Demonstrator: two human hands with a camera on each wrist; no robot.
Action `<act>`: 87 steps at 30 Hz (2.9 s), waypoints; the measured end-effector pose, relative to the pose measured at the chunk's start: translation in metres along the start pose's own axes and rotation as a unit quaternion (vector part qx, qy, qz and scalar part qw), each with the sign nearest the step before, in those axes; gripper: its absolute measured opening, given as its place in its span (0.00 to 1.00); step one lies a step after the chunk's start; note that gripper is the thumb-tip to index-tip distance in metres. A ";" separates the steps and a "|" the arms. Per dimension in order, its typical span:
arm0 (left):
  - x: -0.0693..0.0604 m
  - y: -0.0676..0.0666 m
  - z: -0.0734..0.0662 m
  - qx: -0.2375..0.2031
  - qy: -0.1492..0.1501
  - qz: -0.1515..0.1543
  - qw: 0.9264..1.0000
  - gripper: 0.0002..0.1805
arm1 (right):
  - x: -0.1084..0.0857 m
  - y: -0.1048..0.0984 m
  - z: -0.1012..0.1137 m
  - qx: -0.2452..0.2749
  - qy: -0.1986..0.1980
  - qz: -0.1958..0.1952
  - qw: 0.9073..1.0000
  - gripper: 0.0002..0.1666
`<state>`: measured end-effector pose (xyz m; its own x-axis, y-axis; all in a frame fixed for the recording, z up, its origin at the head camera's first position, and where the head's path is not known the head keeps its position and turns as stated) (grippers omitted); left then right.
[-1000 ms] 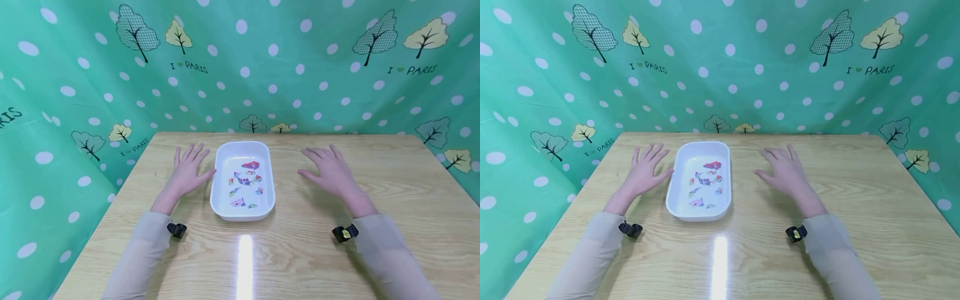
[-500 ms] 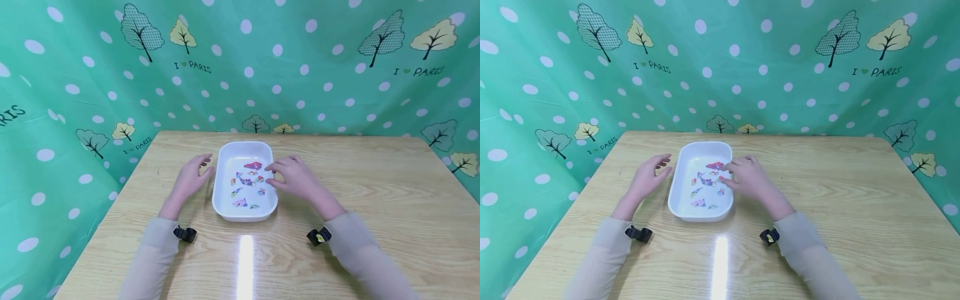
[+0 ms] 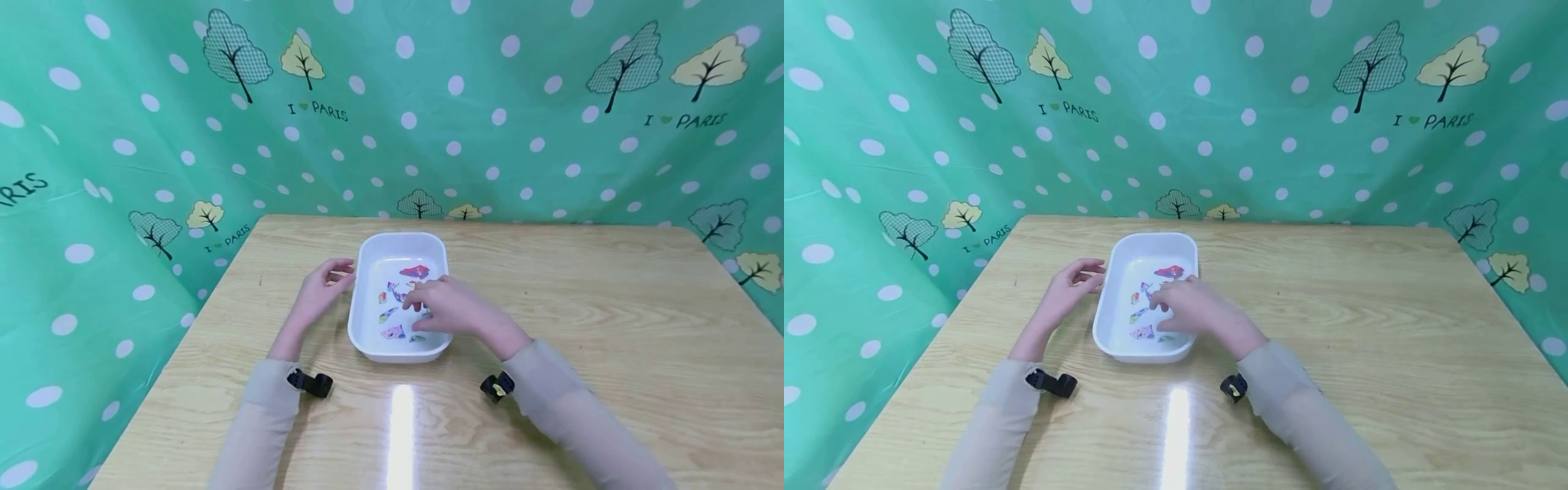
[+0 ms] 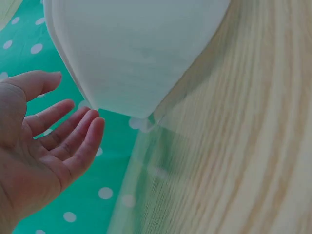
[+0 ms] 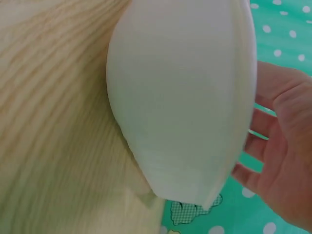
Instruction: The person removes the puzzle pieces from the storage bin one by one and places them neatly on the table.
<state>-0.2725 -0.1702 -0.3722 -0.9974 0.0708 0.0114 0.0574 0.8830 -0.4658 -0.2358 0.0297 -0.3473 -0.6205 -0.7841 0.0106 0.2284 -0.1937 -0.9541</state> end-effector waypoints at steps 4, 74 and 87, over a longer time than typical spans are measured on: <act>0.000 0.005 -0.001 -0.038 -0.018 0.042 0.998 0.26 | 0.005 0.013 -0.003 0.006 0.029 0.043 0.999 0.21; 0.006 0.022 0.013 -0.067 -0.062 0.101 0.991 0.35 | -0.021 -0.047 -0.059 0.086 0.174 -0.144 0.970 0.03; -0.010 0.019 -0.010 -0.068 -0.057 0.109 0.990 0.35 | -0.043 -0.056 -0.101 0.065 0.217 -0.163 0.960 0.05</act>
<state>-0.2612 -0.1497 -0.3721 -0.9586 0.2210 -0.1794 0.2695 0.9076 -0.3220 -0.2973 0.1340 -0.3247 -0.9225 -0.3561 0.1490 0.0445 -0.4815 -0.8753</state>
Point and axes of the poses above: each hand's wrist, its own x-axis towards the middle knuckle, its own y-axis out of the palm, z = x × y, the point moved 7 cm from there along x, towards the middle knuckle, and after that the axes turned 5 degrees about -y, right-handed, at the moved point
